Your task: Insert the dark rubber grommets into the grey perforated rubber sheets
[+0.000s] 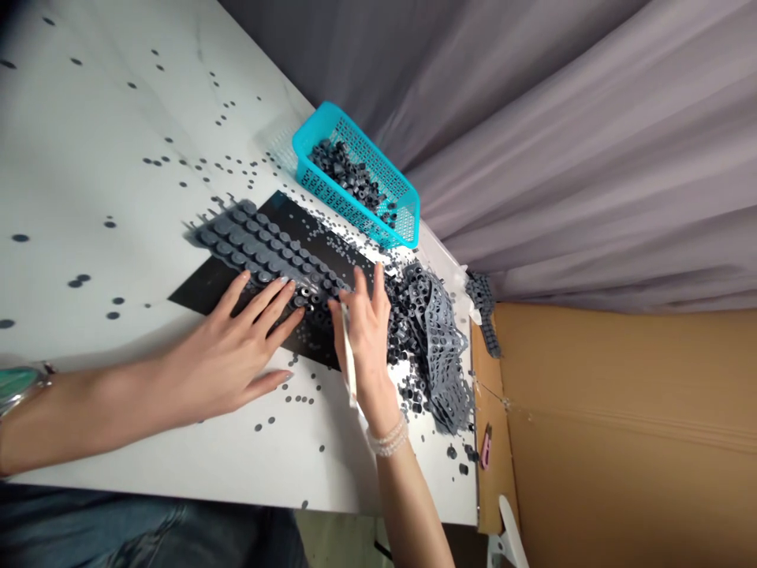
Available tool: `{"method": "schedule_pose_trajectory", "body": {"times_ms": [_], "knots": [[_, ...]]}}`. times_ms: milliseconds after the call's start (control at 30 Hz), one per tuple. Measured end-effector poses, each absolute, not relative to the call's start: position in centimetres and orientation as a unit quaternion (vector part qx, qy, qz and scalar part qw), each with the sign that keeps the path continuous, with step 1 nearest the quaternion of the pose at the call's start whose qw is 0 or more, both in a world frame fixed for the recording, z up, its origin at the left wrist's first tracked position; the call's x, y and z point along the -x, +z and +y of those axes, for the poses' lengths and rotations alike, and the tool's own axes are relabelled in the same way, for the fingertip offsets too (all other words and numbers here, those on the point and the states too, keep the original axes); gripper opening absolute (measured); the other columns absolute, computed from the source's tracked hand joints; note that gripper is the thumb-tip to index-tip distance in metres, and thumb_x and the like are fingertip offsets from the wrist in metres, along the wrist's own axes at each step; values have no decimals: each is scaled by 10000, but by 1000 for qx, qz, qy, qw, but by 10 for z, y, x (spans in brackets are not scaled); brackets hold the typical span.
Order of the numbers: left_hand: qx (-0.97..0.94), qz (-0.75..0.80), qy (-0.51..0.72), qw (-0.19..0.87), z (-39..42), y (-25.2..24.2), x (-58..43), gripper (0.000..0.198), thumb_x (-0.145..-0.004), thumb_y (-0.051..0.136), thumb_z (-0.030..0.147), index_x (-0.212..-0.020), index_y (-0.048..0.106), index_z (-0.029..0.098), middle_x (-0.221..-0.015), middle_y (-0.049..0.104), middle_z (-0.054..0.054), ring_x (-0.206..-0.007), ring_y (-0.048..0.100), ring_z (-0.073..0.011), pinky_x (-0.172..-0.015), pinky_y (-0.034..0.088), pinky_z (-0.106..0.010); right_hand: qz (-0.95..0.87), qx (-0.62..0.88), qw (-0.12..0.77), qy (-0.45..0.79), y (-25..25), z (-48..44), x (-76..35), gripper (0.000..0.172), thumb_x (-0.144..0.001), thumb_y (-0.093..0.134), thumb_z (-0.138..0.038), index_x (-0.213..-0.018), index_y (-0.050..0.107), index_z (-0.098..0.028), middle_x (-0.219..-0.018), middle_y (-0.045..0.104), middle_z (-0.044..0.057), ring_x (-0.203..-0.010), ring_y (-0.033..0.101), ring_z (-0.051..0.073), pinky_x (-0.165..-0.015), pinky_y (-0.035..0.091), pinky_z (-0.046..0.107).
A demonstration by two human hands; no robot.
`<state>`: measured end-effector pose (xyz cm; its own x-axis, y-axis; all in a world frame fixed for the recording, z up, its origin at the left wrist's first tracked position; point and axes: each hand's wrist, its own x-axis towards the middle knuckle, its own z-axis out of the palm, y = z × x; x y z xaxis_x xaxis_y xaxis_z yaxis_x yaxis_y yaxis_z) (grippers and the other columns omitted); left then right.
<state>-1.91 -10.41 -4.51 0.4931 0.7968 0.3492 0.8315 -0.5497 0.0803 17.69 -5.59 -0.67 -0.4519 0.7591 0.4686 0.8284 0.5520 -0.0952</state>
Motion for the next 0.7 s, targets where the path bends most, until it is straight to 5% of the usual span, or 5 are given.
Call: {"method": "schedule_pose_trajectory", "body": {"times_ms": [233, 700], "knots": [[860, -476, -176, 45, -105, -47, 16, 738, -866, 556, 579, -1347, 608, 21, -1512, 424, -315, -1446, 341, -449, -1152, 209, -684, -916, 340, 208, -45, -10, -78, -167, 151, -963, 548, -131, -1096, 574, -198, -1302, 676, 148, -1384, 512, 247, -1039, 509, 436], [863, -470, -184, 30, -105, -45, 17, 701, -880, 556, 540, -1321, 625, 0, -1462, 484, -324, -1424, 373, -464, -1137, 252, -666, -935, 286, 158, -140, -16, -56, -167, 167, -1013, 457, -152, -1082, 605, -190, -1341, 653, 139, -1442, 437, 199, -1096, 474, 387]]}}
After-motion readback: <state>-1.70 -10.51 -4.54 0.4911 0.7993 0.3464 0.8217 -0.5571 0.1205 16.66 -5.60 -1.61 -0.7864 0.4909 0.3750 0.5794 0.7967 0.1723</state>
